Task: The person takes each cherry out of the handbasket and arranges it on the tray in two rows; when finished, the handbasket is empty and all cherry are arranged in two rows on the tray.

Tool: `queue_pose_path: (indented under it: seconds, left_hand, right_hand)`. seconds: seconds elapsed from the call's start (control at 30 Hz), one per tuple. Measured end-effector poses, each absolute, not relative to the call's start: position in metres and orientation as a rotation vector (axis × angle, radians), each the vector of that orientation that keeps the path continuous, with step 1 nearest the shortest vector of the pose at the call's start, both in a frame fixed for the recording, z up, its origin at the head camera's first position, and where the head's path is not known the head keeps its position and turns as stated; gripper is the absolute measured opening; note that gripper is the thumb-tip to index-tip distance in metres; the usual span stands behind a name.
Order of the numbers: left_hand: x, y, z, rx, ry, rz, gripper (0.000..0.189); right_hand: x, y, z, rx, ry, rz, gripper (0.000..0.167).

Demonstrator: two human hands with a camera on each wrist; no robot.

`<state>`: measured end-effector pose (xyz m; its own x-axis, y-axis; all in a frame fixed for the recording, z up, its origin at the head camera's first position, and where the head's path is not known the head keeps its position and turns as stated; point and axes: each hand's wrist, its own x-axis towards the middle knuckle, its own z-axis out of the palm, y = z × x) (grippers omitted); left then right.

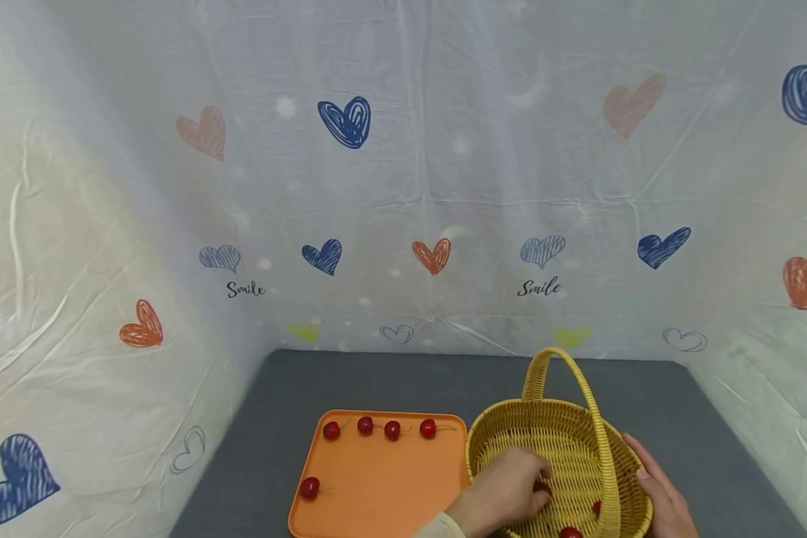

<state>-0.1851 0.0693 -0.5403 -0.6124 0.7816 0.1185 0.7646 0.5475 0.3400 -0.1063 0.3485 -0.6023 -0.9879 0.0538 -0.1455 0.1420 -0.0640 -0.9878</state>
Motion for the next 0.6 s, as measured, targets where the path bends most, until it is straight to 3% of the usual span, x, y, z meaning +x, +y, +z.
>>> queue_pose_path:
  seconds: [0.07,0.23,0.43,0.6]
  left_hand:
    - [-0.1842,0.0691,-0.54,1.319,2.732,0.585,0.007]
    - [-0.183,0.0684,-0.5395,1.271,2.731,0.639,0.021]
    - [-0.1814,0.0713,-0.5382,1.075,2.765,0.64,0.005]
    - [-0.1809,0.0717,-0.5378,1.09,2.761,0.608,0.018]
  right_hand:
    - [-0.1059,0.3479,-0.6022,0.231,2.104,-2.246,0.07]
    - [-0.1051,0.3472,-0.6027,0.239,2.12,-2.246,0.071]
    - [-0.1055,0.3464,-0.6019,0.283,2.133,-2.234,0.069]
    - [-0.1051,0.3474,-0.6019,0.248,2.116,-2.255,0.066]
